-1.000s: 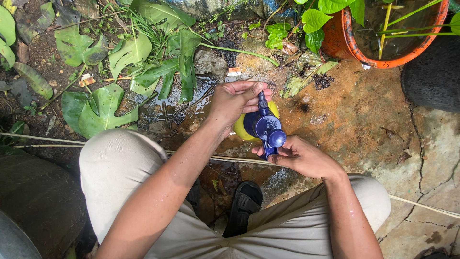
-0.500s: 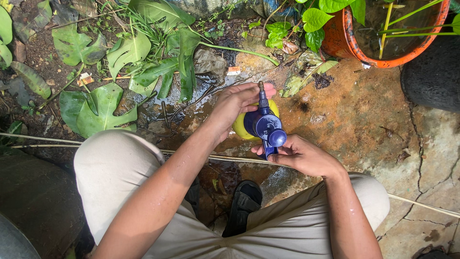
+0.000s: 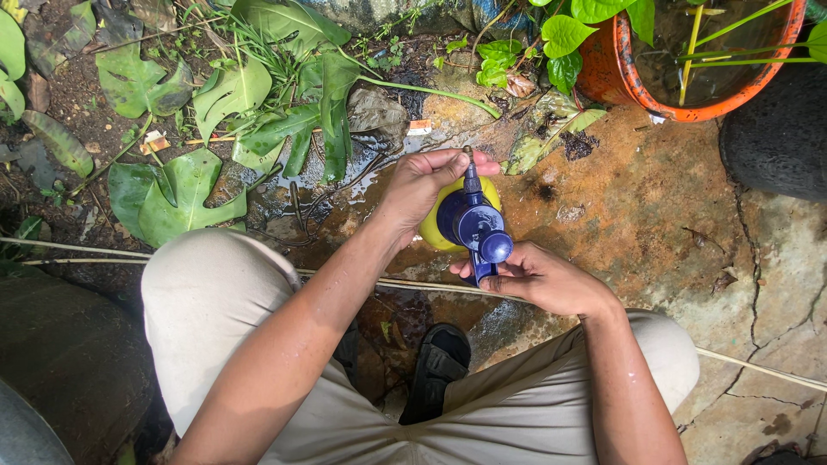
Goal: The person sits on the ground among potted plants and repairs a yellow pump sprayer. They unscrew the blue nozzle and pump head, pull out the plunger assembly, handle the small parts, and work the pump mechanism back into the bottle.
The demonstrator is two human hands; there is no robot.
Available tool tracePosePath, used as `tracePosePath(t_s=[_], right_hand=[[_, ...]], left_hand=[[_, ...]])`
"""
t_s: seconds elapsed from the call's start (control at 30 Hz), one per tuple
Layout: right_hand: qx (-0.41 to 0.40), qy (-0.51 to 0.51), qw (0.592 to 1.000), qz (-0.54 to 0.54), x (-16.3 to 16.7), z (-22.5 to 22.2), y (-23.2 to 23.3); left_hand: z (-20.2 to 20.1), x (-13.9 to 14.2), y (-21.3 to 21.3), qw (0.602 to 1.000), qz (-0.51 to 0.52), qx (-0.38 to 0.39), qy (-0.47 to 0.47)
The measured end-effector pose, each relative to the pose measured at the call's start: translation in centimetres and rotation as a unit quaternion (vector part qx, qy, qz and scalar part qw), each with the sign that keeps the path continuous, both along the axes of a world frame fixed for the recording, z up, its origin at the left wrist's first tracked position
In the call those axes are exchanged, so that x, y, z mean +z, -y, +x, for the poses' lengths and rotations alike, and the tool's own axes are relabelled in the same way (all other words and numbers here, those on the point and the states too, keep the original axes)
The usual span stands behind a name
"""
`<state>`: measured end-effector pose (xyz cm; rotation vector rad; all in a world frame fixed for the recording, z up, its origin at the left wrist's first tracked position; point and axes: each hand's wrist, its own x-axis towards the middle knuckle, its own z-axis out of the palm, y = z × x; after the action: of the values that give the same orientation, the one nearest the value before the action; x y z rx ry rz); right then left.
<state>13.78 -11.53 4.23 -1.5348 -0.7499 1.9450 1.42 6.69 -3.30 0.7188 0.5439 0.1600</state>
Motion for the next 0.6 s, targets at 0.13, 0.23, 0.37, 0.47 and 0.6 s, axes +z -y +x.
tracePosePath(t_s=[0.13, 0.23, 0.37, 0.47, 0.6], right_hand=[[0.023, 0.03, 0.999, 0.021, -0.2, 0.1, 0.1], [0.024, 0.027, 0.999, 0.023, -0.3, 0.3, 0.1], [0.002, 0.012, 0.999, 0.034, -0.2, 0.3, 0.1], [-0.003, 0.008, 1.0, 0.023, -0.1, 0.3, 0.0], [0.027, 0.034, 0.999, 0.021, 0.2, 0.2, -0.2]], left_hand=[[0.3, 0.9, -0.2, 0.999, 0.0, 0.001, -0.05], [0.4, 1.7, 0.3, 0.992, 0.023, 0.022, -0.126], [0.6, 2.1, 0.7, 0.988, 0.057, 0.049, -0.134], [0.6, 2.2, 1.1, 0.986, 0.094, 0.064, -0.125], [-0.2, 2.6, 1.7, 0.99, 0.059, 0.018, -0.129]])
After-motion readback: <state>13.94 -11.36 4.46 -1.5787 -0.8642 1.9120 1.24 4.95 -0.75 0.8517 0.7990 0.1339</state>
